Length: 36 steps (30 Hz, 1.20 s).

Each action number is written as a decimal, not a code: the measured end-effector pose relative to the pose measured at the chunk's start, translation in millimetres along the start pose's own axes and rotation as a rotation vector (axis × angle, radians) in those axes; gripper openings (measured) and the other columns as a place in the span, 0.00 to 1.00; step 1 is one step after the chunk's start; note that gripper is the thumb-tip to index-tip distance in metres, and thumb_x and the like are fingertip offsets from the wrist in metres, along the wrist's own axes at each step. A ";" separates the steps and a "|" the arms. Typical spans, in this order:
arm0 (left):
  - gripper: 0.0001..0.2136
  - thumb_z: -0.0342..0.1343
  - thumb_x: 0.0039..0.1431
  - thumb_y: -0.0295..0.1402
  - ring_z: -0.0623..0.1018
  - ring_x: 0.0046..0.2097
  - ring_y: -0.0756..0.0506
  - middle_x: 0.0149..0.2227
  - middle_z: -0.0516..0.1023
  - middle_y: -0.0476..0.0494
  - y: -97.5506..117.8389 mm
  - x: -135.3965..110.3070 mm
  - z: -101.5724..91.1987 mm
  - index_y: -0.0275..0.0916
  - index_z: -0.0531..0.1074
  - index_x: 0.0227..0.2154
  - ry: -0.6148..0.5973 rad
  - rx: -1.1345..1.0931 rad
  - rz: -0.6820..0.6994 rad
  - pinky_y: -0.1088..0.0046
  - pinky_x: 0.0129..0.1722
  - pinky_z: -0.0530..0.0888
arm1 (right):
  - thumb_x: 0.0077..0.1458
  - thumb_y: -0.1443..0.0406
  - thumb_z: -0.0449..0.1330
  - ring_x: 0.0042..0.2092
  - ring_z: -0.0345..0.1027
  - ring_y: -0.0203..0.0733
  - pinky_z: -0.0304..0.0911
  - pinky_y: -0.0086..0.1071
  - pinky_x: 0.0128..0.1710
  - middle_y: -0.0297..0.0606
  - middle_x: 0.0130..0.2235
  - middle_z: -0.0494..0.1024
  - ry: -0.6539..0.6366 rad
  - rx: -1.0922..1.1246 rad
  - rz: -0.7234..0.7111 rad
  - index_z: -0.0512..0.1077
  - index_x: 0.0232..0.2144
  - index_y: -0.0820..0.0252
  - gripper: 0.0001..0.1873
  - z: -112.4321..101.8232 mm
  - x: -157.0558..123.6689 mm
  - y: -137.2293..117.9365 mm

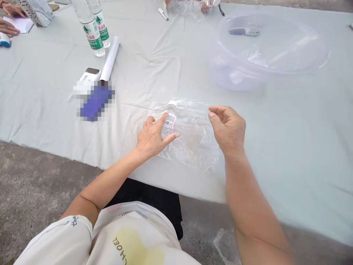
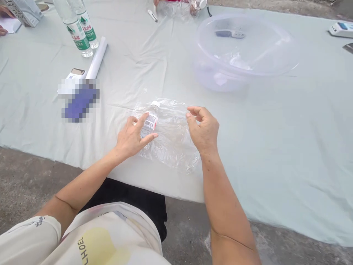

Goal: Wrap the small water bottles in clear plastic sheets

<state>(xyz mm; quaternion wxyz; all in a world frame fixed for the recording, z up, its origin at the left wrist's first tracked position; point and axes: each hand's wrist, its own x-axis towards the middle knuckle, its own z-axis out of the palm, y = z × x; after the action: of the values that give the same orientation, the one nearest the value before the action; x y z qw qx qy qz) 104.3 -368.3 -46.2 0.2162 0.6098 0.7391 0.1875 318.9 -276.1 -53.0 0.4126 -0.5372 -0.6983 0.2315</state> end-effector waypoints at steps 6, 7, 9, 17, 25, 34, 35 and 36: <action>0.24 0.52 0.67 0.47 0.75 0.47 0.41 0.52 0.72 0.34 -38.3 -24.7 -3.5 0.39 0.66 0.61 0.283 0.001 0.015 0.67 0.36 0.72 | 0.64 0.63 0.51 0.54 0.73 0.53 0.69 0.53 0.55 0.44 0.53 0.79 -0.266 -0.142 -0.286 0.76 0.51 0.55 0.18 45.2 48.0 -39.5; 0.22 0.54 0.66 0.46 0.75 0.46 0.40 0.50 0.73 0.33 -46.0 -30.8 -2.7 0.37 0.69 0.56 0.318 0.048 -0.005 0.65 0.37 0.72 | 0.64 0.64 0.51 0.55 0.73 0.54 0.68 0.53 0.55 0.45 0.55 0.78 -0.318 -0.173 -0.326 0.75 0.53 0.56 0.19 58.6 57.9 -46.3; 0.19 0.57 0.63 0.46 0.75 0.43 0.38 0.45 0.75 0.33 -57.8 -42.0 0.9 0.35 0.73 0.46 0.341 0.147 -0.035 0.62 0.40 0.72 | 0.63 0.63 0.55 0.57 0.70 0.56 0.65 0.53 0.58 0.46 0.58 0.76 -0.426 -0.250 -0.408 0.74 0.56 0.58 0.21 86.2 75.4 -58.0; 0.10 0.63 0.58 0.39 0.74 0.40 0.38 0.37 0.75 0.38 -57.0 -56.0 16.7 0.39 0.71 0.30 0.277 0.246 -0.081 0.61 0.38 0.68 | 0.47 0.49 0.72 0.44 0.74 0.59 0.57 0.66 0.56 0.37 0.25 0.74 -0.682 -0.537 -0.558 0.77 0.28 0.56 0.18 166.7 112.0 -53.5; 0.05 0.55 0.64 0.28 0.79 0.42 0.44 0.42 0.80 0.42 -48.1 -63.0 29.2 0.41 0.69 0.31 0.417 -0.144 0.101 0.66 0.41 0.73 | 0.63 0.59 0.58 0.47 0.71 0.53 0.60 0.55 0.54 0.38 0.30 0.79 -0.735 -0.537 -0.717 0.77 0.23 0.53 0.17 112.5 112.1 -62.6; 0.08 0.53 0.66 0.23 0.84 0.50 0.46 0.44 0.84 0.41 -23.1 -60.1 52.6 0.40 0.69 0.32 0.665 -0.219 0.514 0.69 0.49 0.80 | 0.63 0.66 0.52 0.44 0.77 0.45 0.71 0.41 0.48 0.37 0.43 0.83 -0.505 -0.295 -0.495 0.80 0.37 0.53 0.15 38.3 59.6 -18.5; 0.08 0.53 0.66 0.22 0.83 0.51 0.46 0.44 0.84 0.41 -18.0 -60.0 55.3 0.39 0.70 0.32 0.677 -0.187 0.574 0.68 0.52 0.79 | 0.62 0.65 0.52 0.45 0.77 0.45 0.71 0.42 0.49 0.37 0.43 0.84 -0.478 -0.258 -0.469 0.80 0.37 0.53 0.15 36.1 55.9 -11.2; 0.08 0.53 0.65 0.20 0.83 0.52 0.45 0.44 0.85 0.42 -12.8 -60.0 58.4 0.39 0.71 0.33 0.682 -0.148 0.632 0.67 0.55 0.78 | 0.62 0.65 0.52 0.47 0.78 0.46 0.71 0.42 0.51 0.37 0.43 0.84 -0.458 -0.230 -0.446 0.80 0.38 0.53 0.16 34.2 52.2 -4.7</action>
<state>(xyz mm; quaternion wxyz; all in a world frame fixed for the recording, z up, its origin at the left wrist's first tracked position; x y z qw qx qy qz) 135.6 -428.9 -96.5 -0.0634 0.6915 0.5307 0.4860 283.7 -224.3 -51.1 0.2222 -0.3482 -0.8947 0.1699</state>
